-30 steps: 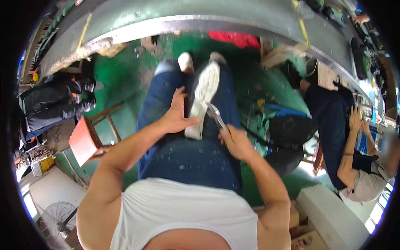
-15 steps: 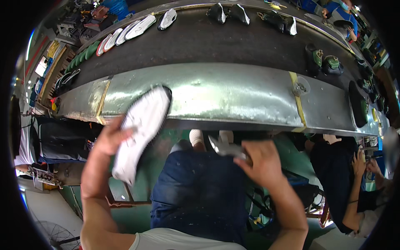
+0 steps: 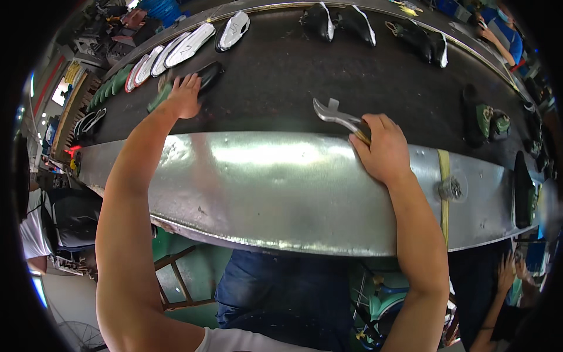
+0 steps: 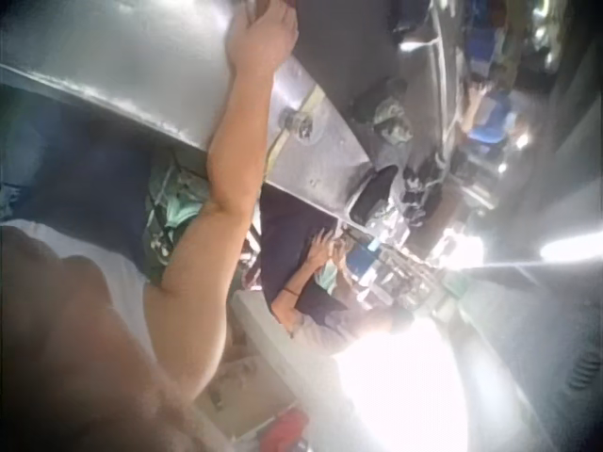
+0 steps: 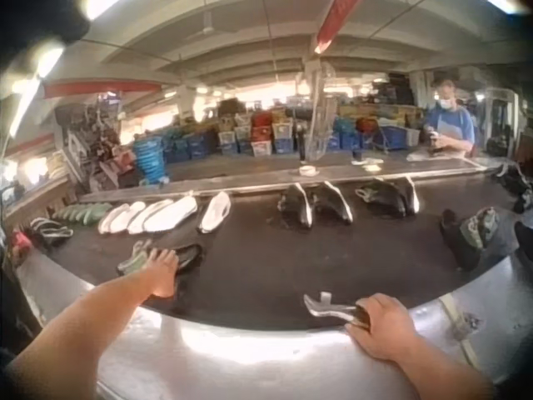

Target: The worker is using lasting pliers to pull and secure the shoe upper onto the last on a production line.

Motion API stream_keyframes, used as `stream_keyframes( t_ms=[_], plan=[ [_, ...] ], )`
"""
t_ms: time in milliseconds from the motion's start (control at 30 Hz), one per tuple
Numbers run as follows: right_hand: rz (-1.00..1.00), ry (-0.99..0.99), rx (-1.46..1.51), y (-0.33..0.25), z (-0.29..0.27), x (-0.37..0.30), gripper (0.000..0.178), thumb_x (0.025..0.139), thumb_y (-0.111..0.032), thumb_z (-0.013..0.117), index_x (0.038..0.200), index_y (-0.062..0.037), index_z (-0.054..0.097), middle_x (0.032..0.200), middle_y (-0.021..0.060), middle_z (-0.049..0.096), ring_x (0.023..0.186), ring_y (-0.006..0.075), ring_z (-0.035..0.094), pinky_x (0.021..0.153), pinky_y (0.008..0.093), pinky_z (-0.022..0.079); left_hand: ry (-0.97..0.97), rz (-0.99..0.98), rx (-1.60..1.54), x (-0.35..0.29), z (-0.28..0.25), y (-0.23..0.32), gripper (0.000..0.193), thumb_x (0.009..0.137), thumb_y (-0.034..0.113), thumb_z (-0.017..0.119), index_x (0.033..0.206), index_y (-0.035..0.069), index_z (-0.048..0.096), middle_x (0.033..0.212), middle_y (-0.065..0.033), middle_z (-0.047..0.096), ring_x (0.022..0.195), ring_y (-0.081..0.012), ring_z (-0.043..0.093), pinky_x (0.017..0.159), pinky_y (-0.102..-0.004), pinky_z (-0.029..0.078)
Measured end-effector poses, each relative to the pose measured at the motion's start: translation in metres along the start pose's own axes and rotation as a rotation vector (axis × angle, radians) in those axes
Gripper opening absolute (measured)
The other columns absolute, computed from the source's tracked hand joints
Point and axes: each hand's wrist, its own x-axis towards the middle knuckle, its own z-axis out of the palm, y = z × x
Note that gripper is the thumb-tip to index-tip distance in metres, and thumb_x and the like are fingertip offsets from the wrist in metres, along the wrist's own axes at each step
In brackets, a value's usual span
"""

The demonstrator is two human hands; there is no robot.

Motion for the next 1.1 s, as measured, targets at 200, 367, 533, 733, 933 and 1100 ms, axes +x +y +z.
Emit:
stream_keyframes(
  t_ms=[200, 367, 533, 733, 933, 1100],
  plan=[
    [0.091, -0.025, 0.033, 0.006, 0.001, 0.001, 0.041, 0.08, -0.02, 0.078, 0.112, -0.0008, 0.061, 0.104, 0.0165, 0.065, 0.097, 0.0369, 0.064, 0.085, 0.0443, 0.052, -0.084, -0.113, -0.506, 0.075, -0.041, 0.001, 0.035, 0.102, 0.028, 0.044, 0.111, 0.003, 0.066, 0.112, -0.019, 0.071, 0.107, -0.0362, 0.067, 0.093, -0.0488, 0.052],
    [0.098, -0.047, 0.074, 0.006, 0.004, 0.007, 0.041, 0.077, -0.017, 0.08, 0.11, -0.0012, 0.061, 0.102, 0.0158, 0.065, 0.093, 0.0357, 0.065, 0.081, 0.0433, 0.053, 0.101, -0.294, -0.711, 0.164, 0.012, 0.017, 0.037, 0.1, 0.03, 0.05, 0.119, 0.0, 0.062, 0.127, -0.023, 0.062, 0.123, -0.0379, 0.057, 0.103, -0.0475, 0.047],
    [0.108, -0.051, 0.085, 0.003, 0.001, 0.009, 0.043, 0.07, -0.012, 0.082, 0.106, -0.0011, 0.06, 0.098, 0.0163, 0.065, 0.085, 0.0342, 0.065, 0.074, 0.0428, 0.053, 0.135, -0.716, -1.163, 0.252, 0.035, 0.042, 0.084, 0.085, 0.055, 0.068, 0.138, -0.005, 0.047, 0.139, -0.028, 0.053, 0.129, -0.0404, 0.053, 0.108, -0.0434, 0.044],
    [0.062, -0.036, 0.113, 0.002, 0.006, 0.013, 0.044, 0.069, -0.012, 0.083, 0.105, -0.0005, 0.06, 0.096, 0.0151, 0.065, 0.083, 0.0326, 0.065, 0.072, 0.042, 0.053, -0.09, -0.777, -1.554, 0.272, 0.053, 0.013, 0.071, 0.084, 0.051, 0.075, 0.119, -0.009, 0.065, 0.116, -0.0206, 0.07, 0.103, -0.0333, 0.068, 0.088, -0.0438, 0.056],
    [0.074, -0.007, 0.12, -0.001, 0.009, 0.012, 0.043, 0.071, -0.013, 0.083, 0.105, -0.0012, 0.061, 0.097, 0.0148, 0.065, 0.084, 0.0332, 0.065, 0.073, 0.0429, 0.053, -0.301, -0.603, -2.215, 0.201, -0.013, 0.021, 0.034, 0.094, 0.031, 0.07, 0.119, 0.009, 0.062, 0.109, -0.0062, 0.067, 0.1, -0.0218, 0.063, 0.083, -0.042, 0.058],
    [0.099, -0.007, 0.115, 0.0, 0.014, 0.009, 0.041, 0.079, -0.022, 0.078, 0.11, -0.0016, 0.062, 0.102, 0.0152, 0.065, 0.094, 0.0349, 0.065, 0.081, 0.0444, 0.052, -0.077, -0.497, -2.607, 0.042, -0.084, 0.01, 0.042, 0.104, 0.034, 0.051, 0.121, -0.004, 0.056, 0.097, -0.0197, 0.069, 0.086, -0.0305, 0.071, 0.077, -0.0453, 0.061]
  ],
)
